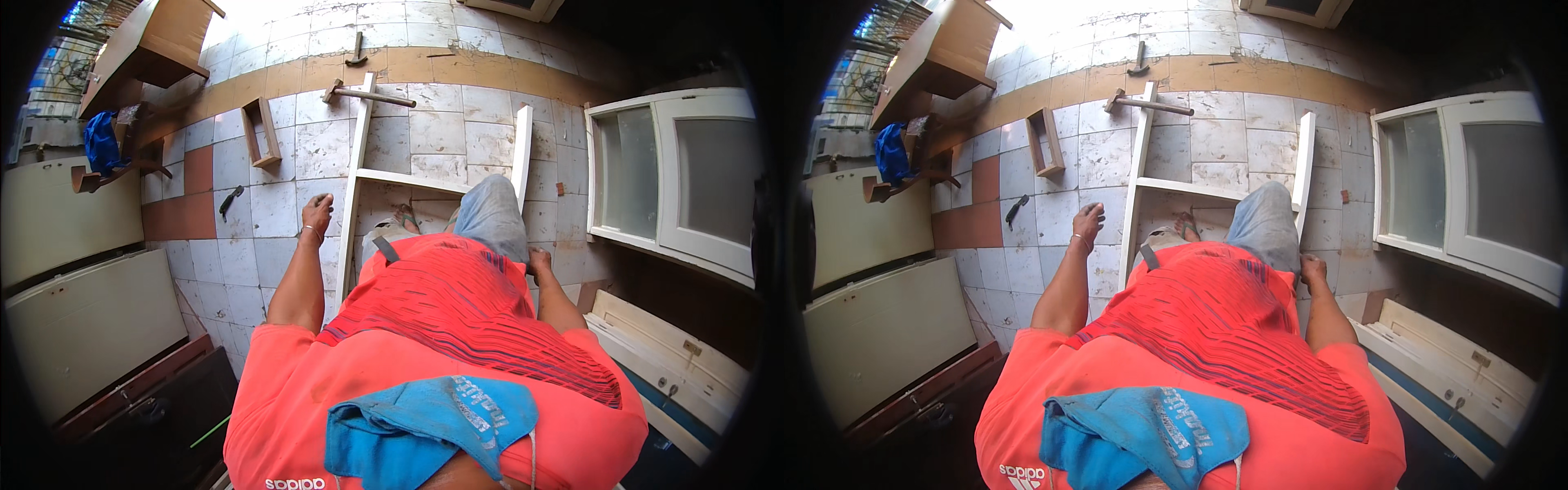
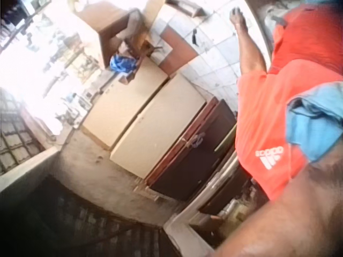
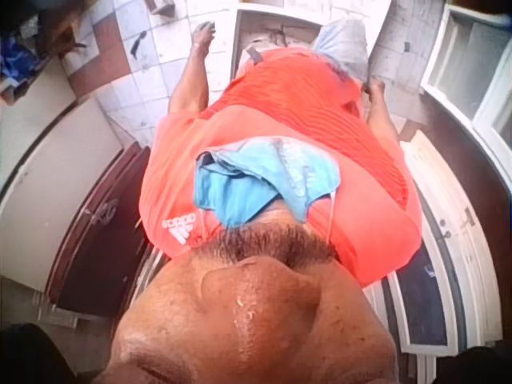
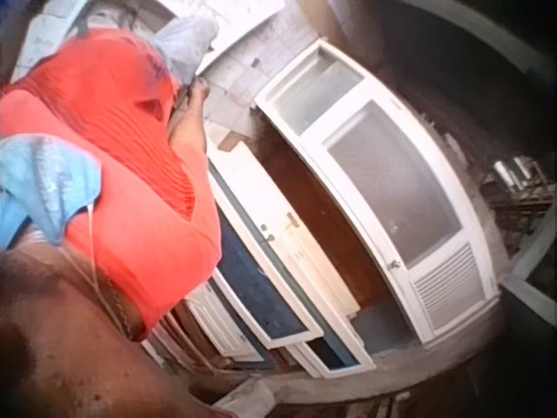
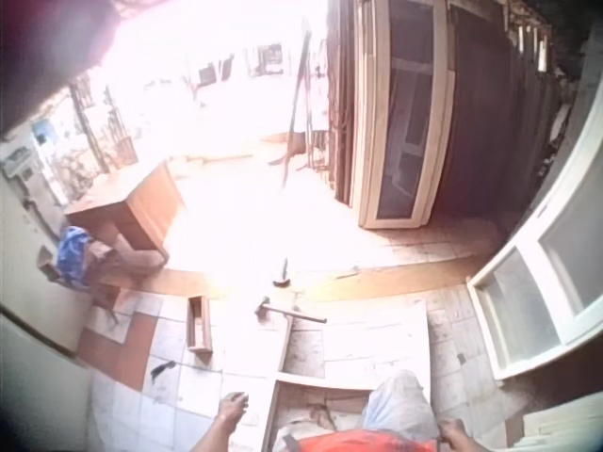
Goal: The person removes a hinge from a white cabinet door and then uses a hammer to drive a nail into a wooden frame.
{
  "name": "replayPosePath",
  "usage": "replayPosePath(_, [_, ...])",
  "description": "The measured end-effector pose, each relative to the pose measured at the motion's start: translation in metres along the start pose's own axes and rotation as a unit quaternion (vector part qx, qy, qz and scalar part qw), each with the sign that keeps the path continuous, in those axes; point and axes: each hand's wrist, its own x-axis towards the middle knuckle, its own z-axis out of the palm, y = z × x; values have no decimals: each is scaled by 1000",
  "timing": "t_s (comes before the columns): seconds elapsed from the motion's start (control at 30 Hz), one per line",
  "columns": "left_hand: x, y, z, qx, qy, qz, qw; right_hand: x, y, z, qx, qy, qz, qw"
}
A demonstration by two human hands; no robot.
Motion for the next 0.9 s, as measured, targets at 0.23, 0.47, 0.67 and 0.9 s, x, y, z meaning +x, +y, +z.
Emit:
replayPosePath(0.23, [81, 108, 72, -151, -9, 0, 988, 156, -102, -13, 144, -57, 22, 988])
replayPosePath(0.47, [124, 89, 115, -238, 139, -108, 955, 281, -360, -68, -74, -150, -29, 986])
replayPosePath(0.67, [124, 143, 179, -314, 227, -244, 889, 430, -554, -91, -43, -183, -124, 974])
replayPosePath(0.9, [205, 226, 249, -308, 189, -170, 917, 516, -710, -82, -41, -202, -180, 962])
